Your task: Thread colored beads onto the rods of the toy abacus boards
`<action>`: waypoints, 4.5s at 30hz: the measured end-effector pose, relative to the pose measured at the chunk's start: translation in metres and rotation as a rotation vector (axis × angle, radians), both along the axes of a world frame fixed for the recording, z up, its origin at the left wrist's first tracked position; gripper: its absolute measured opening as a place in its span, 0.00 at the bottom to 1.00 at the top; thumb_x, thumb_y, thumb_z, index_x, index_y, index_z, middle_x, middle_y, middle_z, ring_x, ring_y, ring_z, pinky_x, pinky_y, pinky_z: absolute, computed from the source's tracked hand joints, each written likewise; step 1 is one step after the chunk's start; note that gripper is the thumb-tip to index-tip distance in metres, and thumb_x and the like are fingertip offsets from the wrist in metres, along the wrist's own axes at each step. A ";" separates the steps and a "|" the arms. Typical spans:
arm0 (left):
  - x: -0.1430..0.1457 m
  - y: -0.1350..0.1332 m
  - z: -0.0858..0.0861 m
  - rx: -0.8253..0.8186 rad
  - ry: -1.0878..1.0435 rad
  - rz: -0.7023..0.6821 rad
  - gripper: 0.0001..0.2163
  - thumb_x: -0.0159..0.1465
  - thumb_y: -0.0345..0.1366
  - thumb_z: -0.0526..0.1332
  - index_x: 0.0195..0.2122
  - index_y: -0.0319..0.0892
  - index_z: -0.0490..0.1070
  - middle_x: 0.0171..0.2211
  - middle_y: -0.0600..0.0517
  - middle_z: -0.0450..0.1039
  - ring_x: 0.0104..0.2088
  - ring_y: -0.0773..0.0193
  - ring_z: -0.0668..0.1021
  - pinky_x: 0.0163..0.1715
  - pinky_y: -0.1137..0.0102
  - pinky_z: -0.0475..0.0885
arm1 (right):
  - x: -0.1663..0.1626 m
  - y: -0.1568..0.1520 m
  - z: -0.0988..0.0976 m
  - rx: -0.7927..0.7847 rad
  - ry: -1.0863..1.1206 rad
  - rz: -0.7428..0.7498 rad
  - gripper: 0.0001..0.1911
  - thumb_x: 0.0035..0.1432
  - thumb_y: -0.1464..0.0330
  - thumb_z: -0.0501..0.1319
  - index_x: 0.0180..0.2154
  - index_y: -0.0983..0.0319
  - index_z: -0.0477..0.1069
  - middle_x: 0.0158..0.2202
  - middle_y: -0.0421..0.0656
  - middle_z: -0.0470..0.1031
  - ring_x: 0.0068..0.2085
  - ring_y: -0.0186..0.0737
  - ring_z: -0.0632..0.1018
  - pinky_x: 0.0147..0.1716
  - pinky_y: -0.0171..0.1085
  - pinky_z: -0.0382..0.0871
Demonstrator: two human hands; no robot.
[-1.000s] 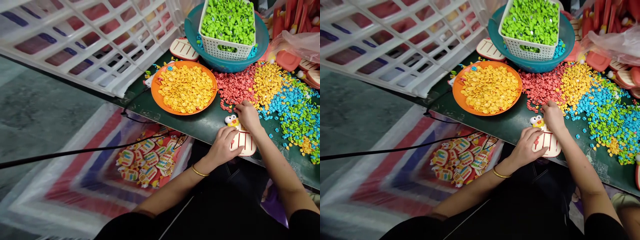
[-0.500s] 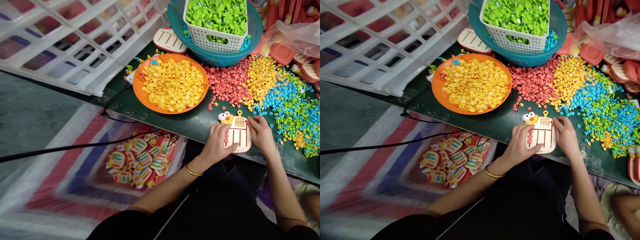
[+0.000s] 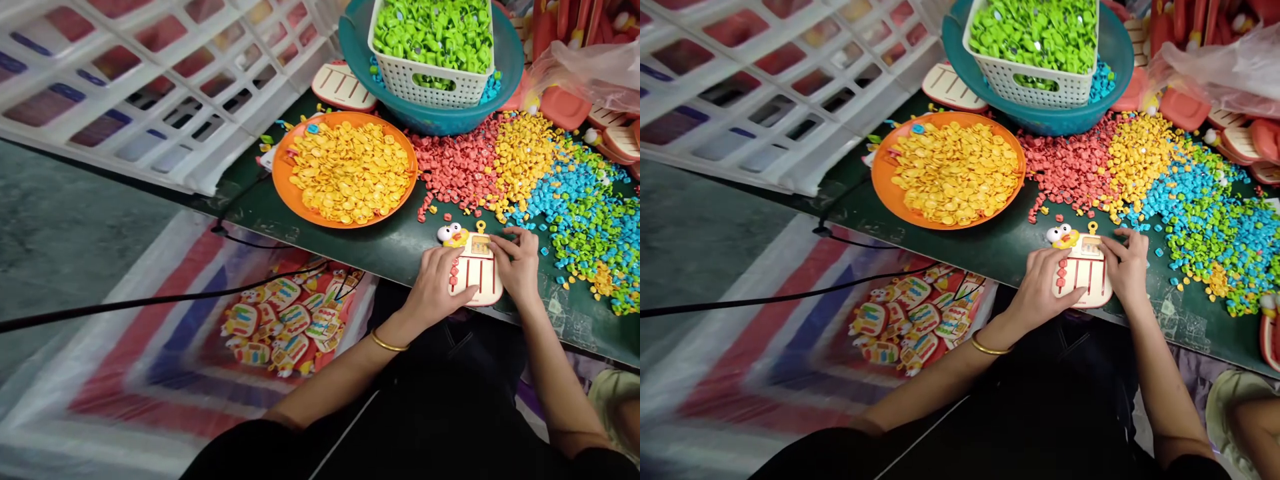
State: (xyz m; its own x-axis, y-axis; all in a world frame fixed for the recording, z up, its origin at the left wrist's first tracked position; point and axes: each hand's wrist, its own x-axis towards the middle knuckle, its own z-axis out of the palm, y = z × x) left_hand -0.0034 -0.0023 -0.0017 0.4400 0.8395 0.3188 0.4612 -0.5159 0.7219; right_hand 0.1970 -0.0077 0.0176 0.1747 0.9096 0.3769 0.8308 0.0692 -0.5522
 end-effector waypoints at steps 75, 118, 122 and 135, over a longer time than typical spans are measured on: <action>0.007 0.019 0.019 0.257 0.298 -0.366 0.26 0.65 0.32 0.56 0.65 0.55 0.61 0.68 0.52 0.59 0.67 0.48 0.60 0.65 0.44 0.49 | 0.046 0.064 0.021 -0.262 -0.243 0.111 0.10 0.61 0.70 0.57 0.37 0.62 0.77 0.36 0.50 0.77 0.44 0.50 0.73 0.45 0.46 0.68; 0.006 0.015 0.000 0.307 -0.073 -0.236 0.17 0.67 0.27 0.55 0.55 0.42 0.72 0.52 0.46 0.78 0.59 0.56 0.75 0.68 0.45 0.55 | 0.020 0.011 0.021 -0.246 0.219 -0.070 0.09 0.56 0.63 0.61 0.31 0.61 0.75 0.33 0.44 0.73 0.32 0.40 0.73 0.34 0.40 0.69; 0.007 0.019 0.003 0.262 0.032 -0.279 0.22 0.67 0.27 0.53 0.62 0.40 0.65 0.59 0.43 0.72 0.62 0.55 0.72 0.69 0.43 0.49 | 0.011 0.004 0.015 -0.208 0.252 -0.060 0.08 0.58 0.66 0.59 0.34 0.60 0.76 0.35 0.45 0.74 0.37 0.42 0.75 0.36 0.41 0.71; 0.008 0.016 -0.001 0.306 -0.006 -0.219 0.20 0.66 0.29 0.55 0.60 0.39 0.66 0.58 0.41 0.72 0.62 0.54 0.72 0.65 0.48 0.62 | -0.035 -0.036 -0.002 -0.053 -0.010 -0.054 0.13 0.66 0.67 0.55 0.44 0.60 0.77 0.37 0.47 0.73 0.38 0.42 0.75 0.40 0.41 0.74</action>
